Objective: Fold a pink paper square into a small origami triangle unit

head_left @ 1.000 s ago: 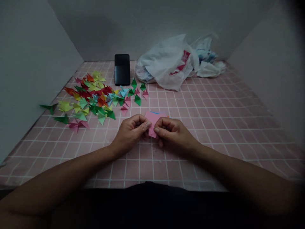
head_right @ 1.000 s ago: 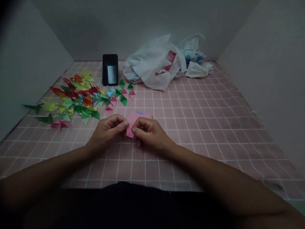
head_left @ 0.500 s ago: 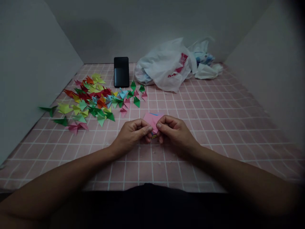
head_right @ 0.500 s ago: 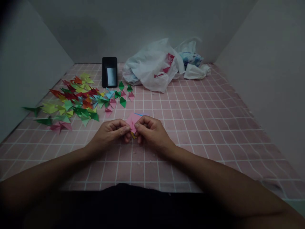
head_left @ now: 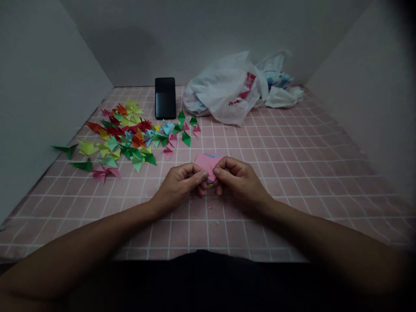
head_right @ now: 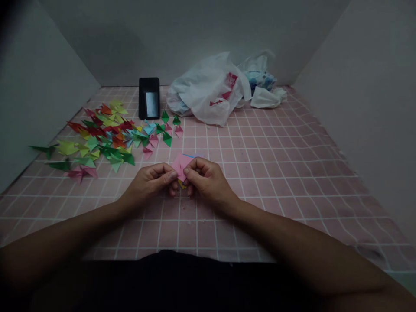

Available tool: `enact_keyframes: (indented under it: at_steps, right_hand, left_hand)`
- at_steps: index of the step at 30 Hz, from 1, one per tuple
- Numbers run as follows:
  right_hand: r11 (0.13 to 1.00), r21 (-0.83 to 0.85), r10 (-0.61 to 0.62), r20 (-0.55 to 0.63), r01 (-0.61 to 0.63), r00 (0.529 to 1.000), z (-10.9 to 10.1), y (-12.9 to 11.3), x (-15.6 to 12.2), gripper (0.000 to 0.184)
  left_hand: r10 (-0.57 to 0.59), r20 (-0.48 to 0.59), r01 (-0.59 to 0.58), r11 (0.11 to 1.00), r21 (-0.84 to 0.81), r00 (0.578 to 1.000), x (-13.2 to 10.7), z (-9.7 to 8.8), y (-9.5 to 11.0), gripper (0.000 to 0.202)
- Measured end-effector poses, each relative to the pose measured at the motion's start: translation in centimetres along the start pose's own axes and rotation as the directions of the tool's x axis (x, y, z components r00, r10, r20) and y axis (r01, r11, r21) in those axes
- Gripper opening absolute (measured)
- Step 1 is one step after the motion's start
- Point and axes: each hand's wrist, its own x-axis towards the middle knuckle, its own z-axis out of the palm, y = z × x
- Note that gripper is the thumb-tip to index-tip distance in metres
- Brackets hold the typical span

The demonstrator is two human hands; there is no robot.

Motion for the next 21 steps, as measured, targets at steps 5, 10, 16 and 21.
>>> enact_keyframes:
  at_steps: [5, 10, 16, 21]
  right_hand:
    - [1.000, 0.010, 0.011, -0.014, -0.011, 1.000, -0.03, -0.07, -0.11, 0.023]
    - [1.000, 0.002, 0.003, -0.010, -0.003, 1.000, -0.03, 0.14, -0.07, 0.024]
    - [0.999, -0.033, -0.003, 0.001, 0.003, 1.000, -0.08, 0.18, -0.10, 0.022]
    - [0.999, -0.035, -0.002, -0.008, 0.001, 1.000, -0.06, 0.16, -0.10, 0.022]
  left_hand:
    - [-0.001, 0.022, 0.003, 0.998, -0.069, 1.000, 0.03, -0.08, 0.00, 0.025]
    - [-0.003, 0.014, 0.003, 0.999, -0.036, 1.000, 0.16, -0.17, -0.11, 0.023]
    - [-0.021, 0.025, 0.020, 1.000, 0.022, 0.999, 0.07, -0.05, 0.09, 0.023]
    - [-0.045, 0.002, 0.045, 0.998, 0.036, 0.999, 0.13, 0.03, 0.22, 0.023]
